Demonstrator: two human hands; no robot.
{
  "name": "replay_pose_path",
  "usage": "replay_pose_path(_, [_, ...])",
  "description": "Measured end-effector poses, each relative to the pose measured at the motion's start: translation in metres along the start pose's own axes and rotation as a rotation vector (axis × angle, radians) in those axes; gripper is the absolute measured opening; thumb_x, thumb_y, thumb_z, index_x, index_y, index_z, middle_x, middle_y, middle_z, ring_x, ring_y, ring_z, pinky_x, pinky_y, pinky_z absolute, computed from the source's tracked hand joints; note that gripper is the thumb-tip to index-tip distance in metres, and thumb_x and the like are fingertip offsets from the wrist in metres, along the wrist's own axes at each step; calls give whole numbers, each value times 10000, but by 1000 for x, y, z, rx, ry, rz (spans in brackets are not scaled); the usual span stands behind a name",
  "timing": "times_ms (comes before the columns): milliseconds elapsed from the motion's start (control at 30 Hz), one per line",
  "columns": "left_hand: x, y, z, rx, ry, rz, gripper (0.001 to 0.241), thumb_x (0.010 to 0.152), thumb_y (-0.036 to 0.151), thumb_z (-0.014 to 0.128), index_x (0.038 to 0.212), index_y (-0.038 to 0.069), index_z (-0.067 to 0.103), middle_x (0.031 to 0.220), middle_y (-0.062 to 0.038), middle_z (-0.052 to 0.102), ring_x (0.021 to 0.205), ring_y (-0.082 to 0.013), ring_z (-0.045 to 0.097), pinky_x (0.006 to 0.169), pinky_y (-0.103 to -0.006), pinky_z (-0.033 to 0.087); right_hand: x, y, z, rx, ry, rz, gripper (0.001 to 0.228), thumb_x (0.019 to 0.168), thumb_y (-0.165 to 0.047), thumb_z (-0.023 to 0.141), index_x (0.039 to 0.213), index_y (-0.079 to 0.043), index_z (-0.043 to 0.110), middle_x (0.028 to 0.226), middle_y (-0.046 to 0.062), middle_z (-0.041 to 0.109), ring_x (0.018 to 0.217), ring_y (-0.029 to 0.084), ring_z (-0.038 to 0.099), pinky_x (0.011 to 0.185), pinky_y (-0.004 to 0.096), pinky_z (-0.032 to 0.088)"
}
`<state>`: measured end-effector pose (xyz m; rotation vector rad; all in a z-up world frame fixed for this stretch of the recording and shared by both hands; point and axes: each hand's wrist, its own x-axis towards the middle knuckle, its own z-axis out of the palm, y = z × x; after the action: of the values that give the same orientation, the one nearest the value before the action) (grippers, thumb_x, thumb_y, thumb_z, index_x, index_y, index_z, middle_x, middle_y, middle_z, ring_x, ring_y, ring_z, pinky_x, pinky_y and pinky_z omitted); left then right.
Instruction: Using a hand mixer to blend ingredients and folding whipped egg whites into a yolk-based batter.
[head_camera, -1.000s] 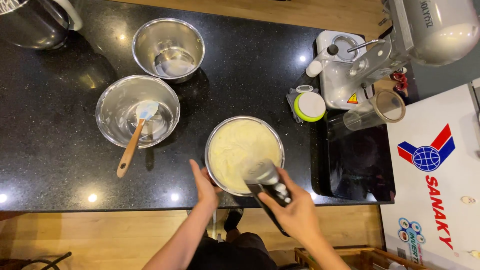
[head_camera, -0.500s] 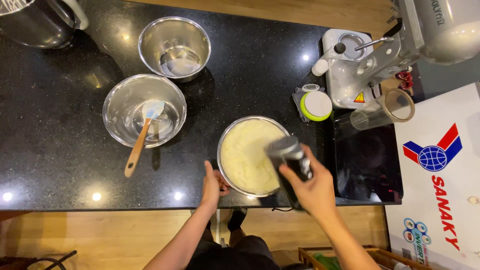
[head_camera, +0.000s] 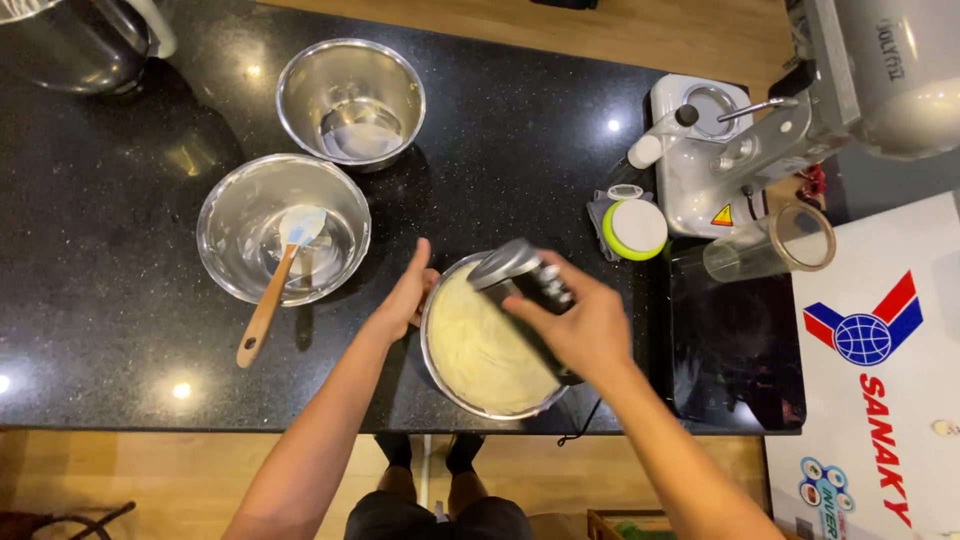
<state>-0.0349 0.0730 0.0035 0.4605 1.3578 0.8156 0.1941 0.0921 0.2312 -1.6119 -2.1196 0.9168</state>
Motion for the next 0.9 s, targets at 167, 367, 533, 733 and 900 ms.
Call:
replay_pose_path(167, [-14, -45, -3, -212, 62, 33, 896, 841, 947, 130, 665, 146, 491, 589, 36, 379, 517, -119, 321, 441, -269, 198, -29, 37, -20, 136, 99, -40, 650, 740, -269, 890, 1324, -92, 666, 1082, 79, 799, 964, 93, 707, 867, 277, 553])
replay_pose_path(367, [-55, -82, 29, -457, 212, 51, 979, 806, 968, 121, 758, 97, 565, 638, -15, 517, 561, -141, 448, 448, -269, 293, -103, 80, -9, 255, 112, 85, 762, 734, -182, 869, 1417, -28, 568, 1175, 126, 767, 1061, 136, 688, 933, 303, 531])
replay_pose_path(533, [-99, -85, 89, -603, 314, 13, 1035, 784, 941, 123, 1007, 77, 649, 908, -55, 656, 864, -194, 595, 703, -368, 462, -109, 61, 8, 391, -6, 259, 807, 711, -193, 869, 1436, -44, 545, 1163, 136, 780, 1035, 155, 715, 912, 310, 562])
replay_pose_path(733, [-112, -110, 115, -651, 265, -46, 957, 875, 818, 126, 1314, 95, 574, 1200, -64, 636, 1234, -232, 557, 1135, -560, 347, -59, 42, -2, 218, -101, 225, 782, 732, -239, 888, 1422, -51, 571, 1120, 129, 784, 987, 147, 749, 867, 292, 572])
replay_pose_path(900, [-87, -111, 64, -323, 135, -38, 910, 976, 749, 71, 1093, 31, 618, 969, -138, 678, 896, -249, 629, 929, -507, 577, -67, 52, -18, 298, 160, 23, 697, 766, -199, 869, 1381, 5, 611, 1171, 141, 780, 1030, 159, 710, 902, 297, 553])
